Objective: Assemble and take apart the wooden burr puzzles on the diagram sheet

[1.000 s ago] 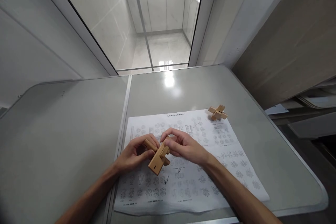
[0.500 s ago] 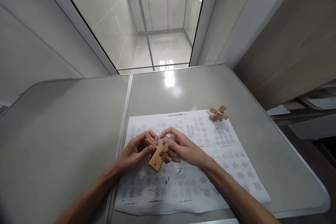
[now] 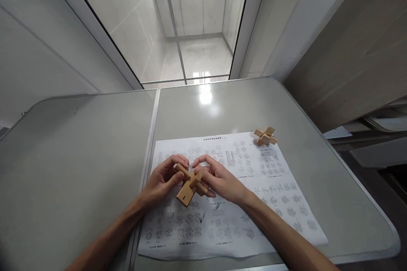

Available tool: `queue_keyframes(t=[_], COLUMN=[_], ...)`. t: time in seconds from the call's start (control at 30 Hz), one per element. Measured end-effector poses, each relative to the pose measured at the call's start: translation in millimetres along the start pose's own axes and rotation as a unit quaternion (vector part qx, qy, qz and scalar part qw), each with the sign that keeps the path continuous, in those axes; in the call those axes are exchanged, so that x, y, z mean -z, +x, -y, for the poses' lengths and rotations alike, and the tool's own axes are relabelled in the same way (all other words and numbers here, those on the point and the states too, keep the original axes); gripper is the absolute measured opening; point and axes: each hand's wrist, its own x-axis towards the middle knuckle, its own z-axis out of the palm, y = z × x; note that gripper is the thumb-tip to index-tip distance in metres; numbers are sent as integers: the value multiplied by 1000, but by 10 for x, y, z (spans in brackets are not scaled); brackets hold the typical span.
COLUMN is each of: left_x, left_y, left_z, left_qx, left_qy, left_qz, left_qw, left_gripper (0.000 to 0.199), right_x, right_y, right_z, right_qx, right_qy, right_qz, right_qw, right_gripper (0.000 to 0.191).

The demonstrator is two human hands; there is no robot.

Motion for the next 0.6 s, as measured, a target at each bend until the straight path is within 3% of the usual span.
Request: queue_keyframes(t=[0.23, 0.5, 0.6], left_x=[18, 80, 79], left_y=[-20, -75, -68], left_z=[-39, 135, 181], left_qx=[-12, -59, -68], left_qy=[110, 124, 137], left_qz=[-52, 20, 29], left_qw=[992, 990, 988], left_gripper=[45, 125, 128], right_x=[62, 75, 68], right_y=[9, 8, 8], right_z=[-35, -62, -61], right_qx=[-14, -23, -24], right_qy=[71, 66, 48], right_qz=[-20, -42, -42], right_qw=[997, 997, 998], right_gripper=[35, 42, 40])
